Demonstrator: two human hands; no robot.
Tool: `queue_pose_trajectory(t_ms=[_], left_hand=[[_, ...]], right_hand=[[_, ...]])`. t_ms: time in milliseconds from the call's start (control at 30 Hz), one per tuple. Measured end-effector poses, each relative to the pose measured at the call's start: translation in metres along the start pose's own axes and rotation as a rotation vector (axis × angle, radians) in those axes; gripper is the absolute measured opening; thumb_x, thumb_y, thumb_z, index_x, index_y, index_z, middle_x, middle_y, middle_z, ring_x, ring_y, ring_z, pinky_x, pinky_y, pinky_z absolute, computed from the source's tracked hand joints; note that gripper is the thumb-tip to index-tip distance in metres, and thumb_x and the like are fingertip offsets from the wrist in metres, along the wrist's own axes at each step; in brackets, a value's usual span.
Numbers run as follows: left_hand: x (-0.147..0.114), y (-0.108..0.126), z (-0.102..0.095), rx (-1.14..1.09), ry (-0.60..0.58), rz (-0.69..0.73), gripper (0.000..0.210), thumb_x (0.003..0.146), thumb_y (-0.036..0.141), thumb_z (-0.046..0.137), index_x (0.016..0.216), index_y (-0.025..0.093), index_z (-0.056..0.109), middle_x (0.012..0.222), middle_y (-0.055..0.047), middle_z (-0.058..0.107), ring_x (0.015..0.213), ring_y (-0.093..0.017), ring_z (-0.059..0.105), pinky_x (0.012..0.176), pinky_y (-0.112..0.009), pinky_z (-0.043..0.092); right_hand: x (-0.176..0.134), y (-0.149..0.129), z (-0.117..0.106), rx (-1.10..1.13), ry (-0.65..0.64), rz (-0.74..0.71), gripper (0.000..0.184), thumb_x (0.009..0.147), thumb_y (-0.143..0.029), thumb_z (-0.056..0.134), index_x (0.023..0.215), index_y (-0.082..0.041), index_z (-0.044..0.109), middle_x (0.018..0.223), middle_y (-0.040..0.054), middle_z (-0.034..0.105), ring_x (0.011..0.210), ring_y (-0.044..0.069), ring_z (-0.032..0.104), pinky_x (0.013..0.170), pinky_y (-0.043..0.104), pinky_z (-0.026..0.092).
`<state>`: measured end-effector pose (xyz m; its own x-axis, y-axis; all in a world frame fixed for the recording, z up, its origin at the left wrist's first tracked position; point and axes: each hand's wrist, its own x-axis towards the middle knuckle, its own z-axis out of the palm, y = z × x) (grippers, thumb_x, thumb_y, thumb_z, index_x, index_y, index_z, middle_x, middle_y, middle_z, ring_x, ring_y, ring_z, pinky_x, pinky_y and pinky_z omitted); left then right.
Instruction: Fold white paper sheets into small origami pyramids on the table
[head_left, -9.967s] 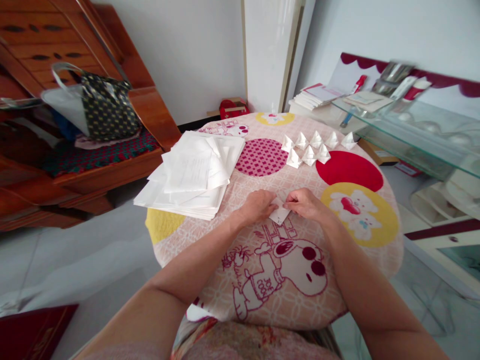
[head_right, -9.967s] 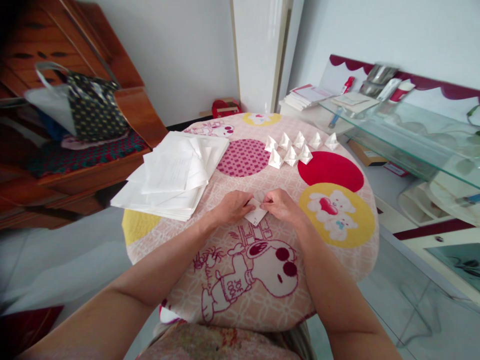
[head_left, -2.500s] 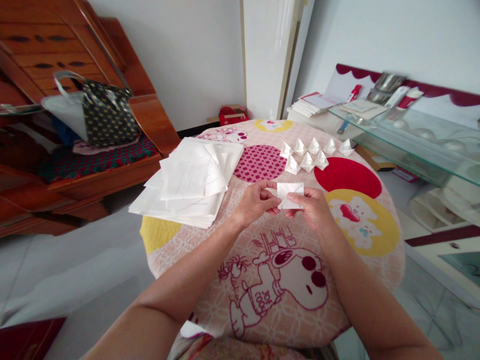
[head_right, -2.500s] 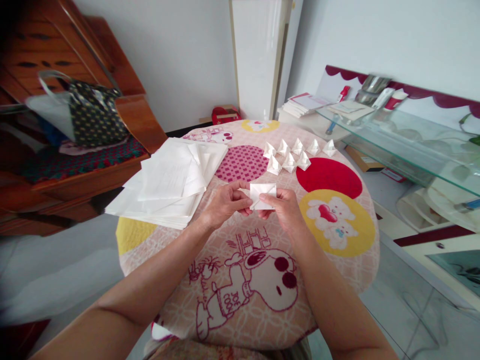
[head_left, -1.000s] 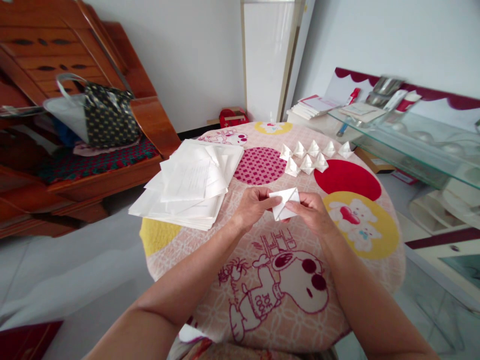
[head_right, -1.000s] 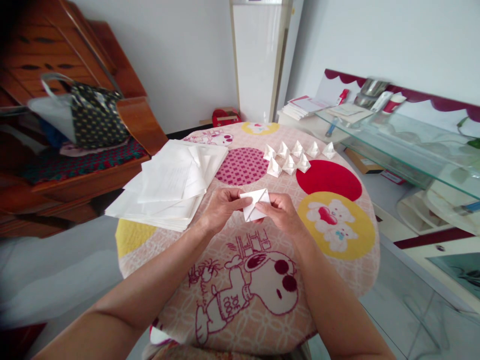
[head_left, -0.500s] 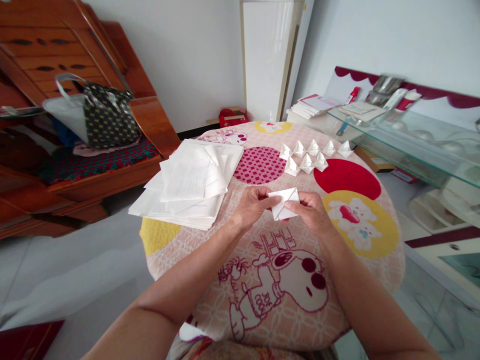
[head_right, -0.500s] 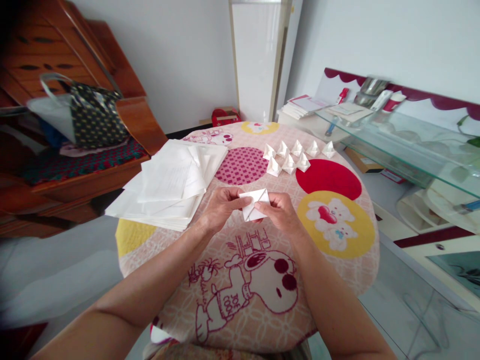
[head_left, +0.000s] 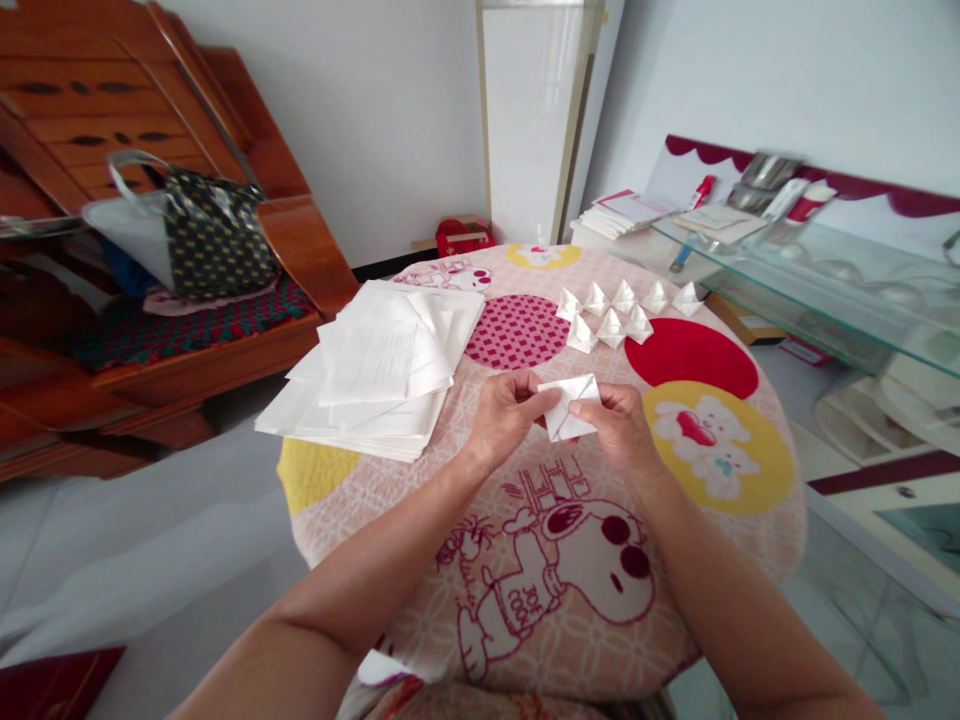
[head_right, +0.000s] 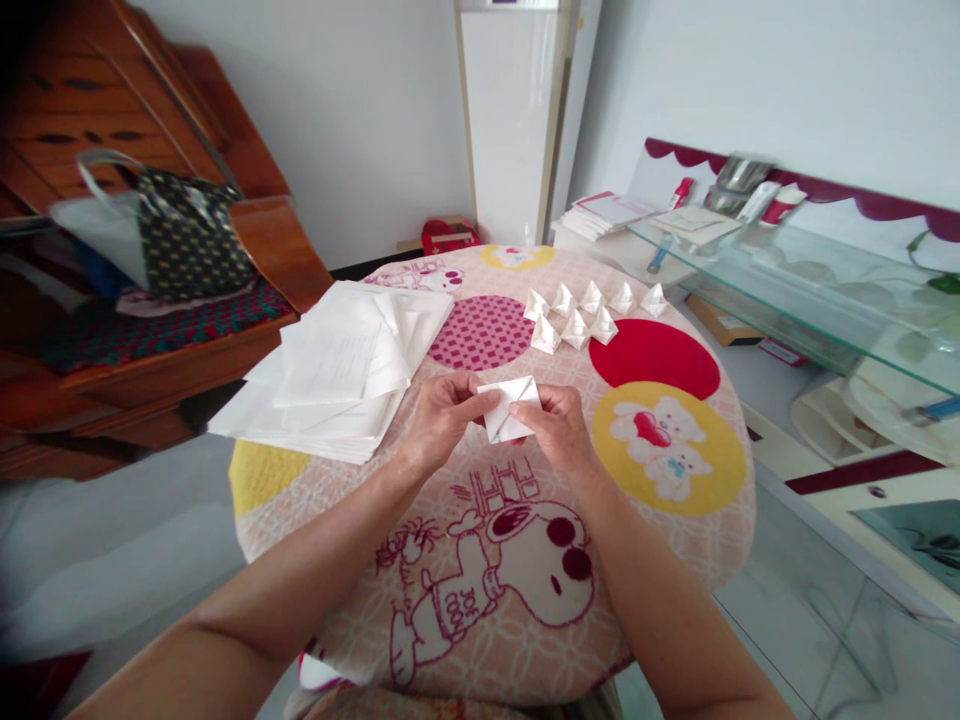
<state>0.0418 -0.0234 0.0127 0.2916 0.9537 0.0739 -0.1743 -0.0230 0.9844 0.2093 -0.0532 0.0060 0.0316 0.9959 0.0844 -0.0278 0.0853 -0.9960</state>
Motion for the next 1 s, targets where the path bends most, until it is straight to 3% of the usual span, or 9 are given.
queue_pose_trajectory(t_ms=[100,233,333,433,567,800,1000], left_hand=[[-0.001,0.001,0.001,-0.045,0.029,0.022,0.035,0.073,0.04,0.086,0.075,0.019,0.059,0.06,0.005,0.062,0.052,-0.01,0.061,0.051,-0.022,0.049],[0.001,0.004,0.001,-0.02,0.005,-0.017,0.045,0.07,0.04,0.089,0.104,0.019,0.066,0.063,0.006,0.065,0.055,-0.01,0.061,0.054,-0.021,0.05],[0.003,0.004,0.0,0.023,-0.085,-0.066,0.034,0.073,0.045,0.086,0.084,0.018,0.068,0.065,0.001,0.067,0.057,-0.011,0.062,0.053,-0.023,0.048],[0.003,0.001,-0.002,0.059,-0.087,-0.064,0.036,0.074,0.047,0.084,0.066,0.018,0.064,0.06,0.001,0.064,0.052,-0.01,0.056,0.05,-0.023,0.043],[0.003,0.001,-0.004,0.092,-0.08,-0.044,0.036,0.073,0.046,0.084,0.063,0.017,0.065,0.057,0.002,0.061,0.051,-0.009,0.052,0.048,-0.022,0.037],[0.002,0.007,-0.002,-0.046,-0.136,-0.106,0.044,0.064,0.051,0.088,0.063,0.015,0.063,0.057,0.002,0.06,0.052,-0.008,0.051,0.05,-0.021,0.037],[0.001,0.01,-0.002,-0.023,-0.143,-0.125,0.047,0.063,0.049,0.089,0.056,0.016,0.056,0.053,0.004,0.055,0.05,-0.006,0.045,0.05,-0.021,0.033]], right_hand=[[-0.001,0.001,-0.001,0.012,-0.004,-0.002,0.02,0.073,-0.036,0.075,0.062,-0.019,0.075,0.057,0.0029,0.069,0.047,0.017,0.06,0.045,0.028,0.05],[0.0,0.001,-0.003,-0.019,-0.005,-0.029,0.021,0.074,-0.035,0.074,0.061,-0.018,0.073,0.057,0.003,0.069,0.049,0.017,0.06,0.047,0.028,0.049],[0.0,-0.002,-0.002,-0.065,0.0,-0.047,0.022,0.074,-0.034,0.073,0.059,-0.018,0.071,0.055,0.0016,0.067,0.049,0.015,0.057,0.047,0.027,0.046],[0.0,-0.004,0.0,-0.067,-0.02,-0.027,0.021,0.075,-0.036,0.073,0.062,-0.018,0.072,0.057,0.0009,0.066,0.051,0.016,0.058,0.048,0.027,0.048],[0.0,0.0,-0.001,-0.033,-0.035,-0.018,0.021,0.075,-0.037,0.076,0.068,-0.018,0.074,0.06,0.0003,0.066,0.053,0.015,0.057,0.05,0.026,0.046],[0.003,0.006,-0.007,0.082,-0.087,0.011,0.023,0.073,-0.039,0.081,0.08,-0.017,0.078,0.067,0.0016,0.068,0.057,0.015,0.058,0.054,0.027,0.046],[0.001,-0.001,-0.006,0.055,-0.063,0.003,0.017,0.07,-0.033,0.078,0.074,-0.017,0.076,0.062,0.0002,0.064,0.053,0.013,0.051,0.049,0.025,0.039]])
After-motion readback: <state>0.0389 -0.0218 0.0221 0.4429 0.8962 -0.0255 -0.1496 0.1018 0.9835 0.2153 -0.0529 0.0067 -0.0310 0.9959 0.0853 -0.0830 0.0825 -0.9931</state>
